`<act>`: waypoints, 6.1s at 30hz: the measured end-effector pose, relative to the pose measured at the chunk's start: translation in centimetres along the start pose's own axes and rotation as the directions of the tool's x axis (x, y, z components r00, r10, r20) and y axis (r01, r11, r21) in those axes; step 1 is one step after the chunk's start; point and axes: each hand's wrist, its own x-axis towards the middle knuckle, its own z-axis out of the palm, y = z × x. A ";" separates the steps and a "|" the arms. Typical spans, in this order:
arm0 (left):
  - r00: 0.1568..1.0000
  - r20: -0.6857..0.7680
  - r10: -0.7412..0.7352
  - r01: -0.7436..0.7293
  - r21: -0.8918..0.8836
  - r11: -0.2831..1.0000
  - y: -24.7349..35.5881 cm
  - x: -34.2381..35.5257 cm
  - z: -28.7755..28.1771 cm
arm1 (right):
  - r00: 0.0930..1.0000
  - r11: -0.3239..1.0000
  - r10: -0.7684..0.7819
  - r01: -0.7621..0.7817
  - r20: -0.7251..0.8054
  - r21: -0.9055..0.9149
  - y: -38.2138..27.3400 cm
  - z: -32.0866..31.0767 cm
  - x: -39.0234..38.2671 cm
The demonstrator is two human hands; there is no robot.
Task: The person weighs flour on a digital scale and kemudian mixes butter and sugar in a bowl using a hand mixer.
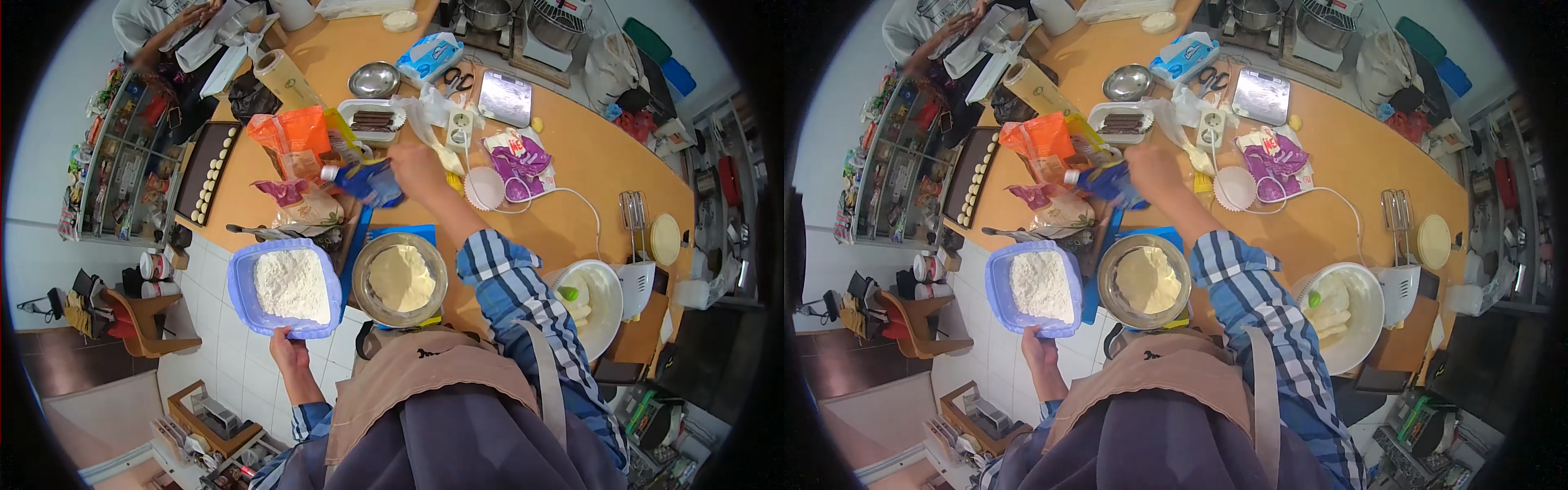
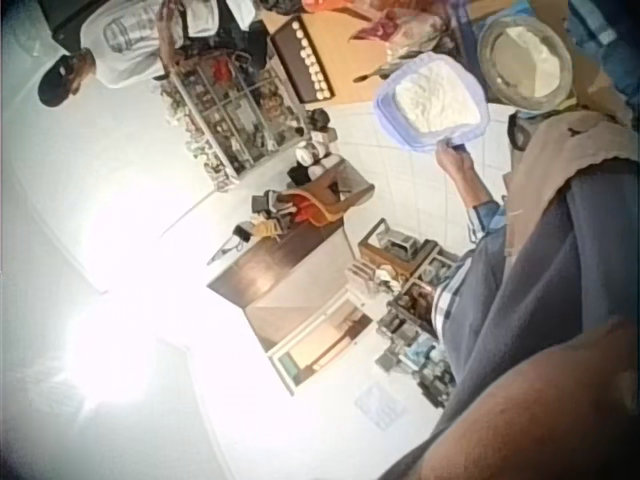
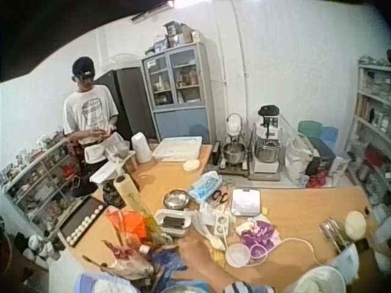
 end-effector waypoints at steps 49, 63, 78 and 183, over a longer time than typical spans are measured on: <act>1.000 -0.007 0.025 -0.024 0.026 0.999 -0.6 -1.6 0.3 | 0.150 -0.141 0.629 -0.943 0.763 0.301 -2.4 5.2 -26.2; 0.999 -0.014 0.030 -0.029 0.033 0.999 -1.0 -2.3 -1.1 | 0.212 0.014 0.677 -0.961 0.705 0.275 -3.3 6.7 -24.6; 0.998 -0.050 0.046 -0.044 0.033 0.998 -1.2 -3.6 -2.5 | 0.359 0.041 0.760 -0.858 0.542 0.512 0.3 10.4 -22.2; 0.298 0.954 -0.035 -0.812 0.272 0.516 -26.3 -25.3 26.2 | 0.671 0.760 0.639 -0.471 -0.377 0.449 6.1 -43.2 -39.1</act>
